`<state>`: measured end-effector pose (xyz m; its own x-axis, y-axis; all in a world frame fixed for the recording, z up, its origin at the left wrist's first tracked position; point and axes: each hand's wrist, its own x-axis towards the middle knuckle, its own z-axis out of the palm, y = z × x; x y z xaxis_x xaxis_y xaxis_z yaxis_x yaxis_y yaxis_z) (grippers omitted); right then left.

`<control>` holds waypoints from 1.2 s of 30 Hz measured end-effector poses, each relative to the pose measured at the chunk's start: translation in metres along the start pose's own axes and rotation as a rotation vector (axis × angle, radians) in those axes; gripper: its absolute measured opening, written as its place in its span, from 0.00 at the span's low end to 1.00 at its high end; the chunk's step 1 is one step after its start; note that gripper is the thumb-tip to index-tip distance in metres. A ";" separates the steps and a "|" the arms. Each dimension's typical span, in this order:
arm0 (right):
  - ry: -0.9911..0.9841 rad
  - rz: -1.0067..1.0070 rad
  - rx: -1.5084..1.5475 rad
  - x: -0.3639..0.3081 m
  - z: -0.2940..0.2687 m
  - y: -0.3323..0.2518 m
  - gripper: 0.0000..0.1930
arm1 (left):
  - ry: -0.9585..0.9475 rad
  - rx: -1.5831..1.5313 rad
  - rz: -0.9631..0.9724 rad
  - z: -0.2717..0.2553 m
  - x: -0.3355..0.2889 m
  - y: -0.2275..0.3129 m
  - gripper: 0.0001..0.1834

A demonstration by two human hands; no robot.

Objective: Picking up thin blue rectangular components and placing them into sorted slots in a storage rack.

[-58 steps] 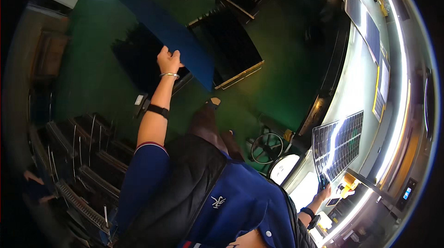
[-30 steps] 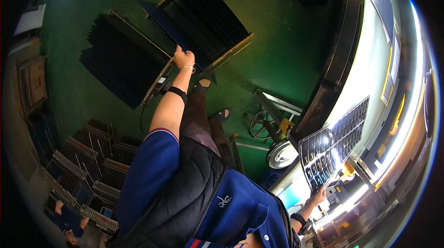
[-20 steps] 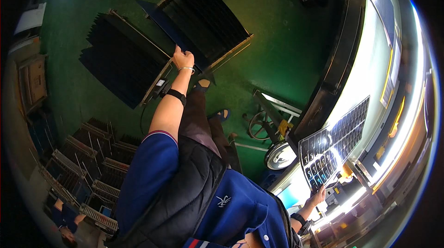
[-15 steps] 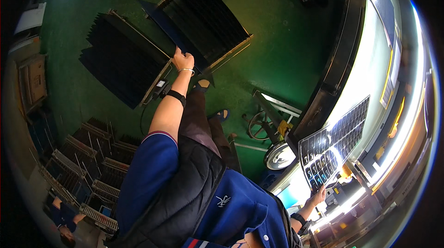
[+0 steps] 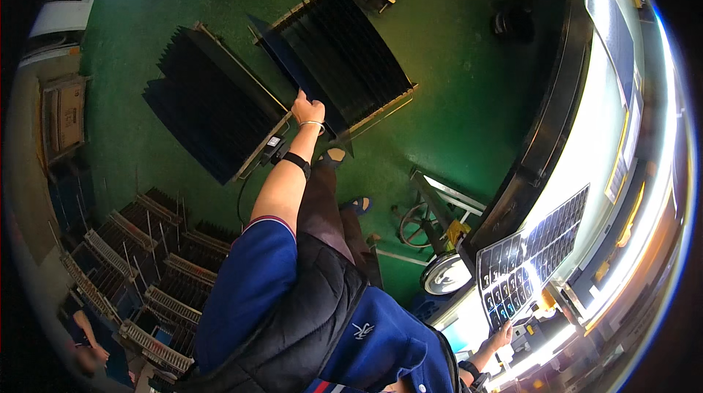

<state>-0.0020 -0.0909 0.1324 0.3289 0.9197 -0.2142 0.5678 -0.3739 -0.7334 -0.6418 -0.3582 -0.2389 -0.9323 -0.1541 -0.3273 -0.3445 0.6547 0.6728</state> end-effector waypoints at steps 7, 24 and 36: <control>-0.015 -0.030 -0.015 0.002 -0.004 0.002 0.14 | 0.176 0.100 0.060 0.010 0.019 -0.014 0.14; -0.016 0.011 0.040 -0.019 0.010 -0.007 0.12 | -0.204 0.097 -0.253 0.003 0.013 -0.011 0.51; -0.022 0.258 0.576 -0.110 -0.077 0.056 0.13 | -1.138 -0.265 1.879 -0.085 -0.383 0.196 0.34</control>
<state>0.0515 -0.2223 0.1643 0.3820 0.8131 -0.4393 -0.0273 -0.4652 -0.8848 -0.3621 -0.2338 0.0750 0.2962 0.7828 0.5472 0.5148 -0.6134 0.5989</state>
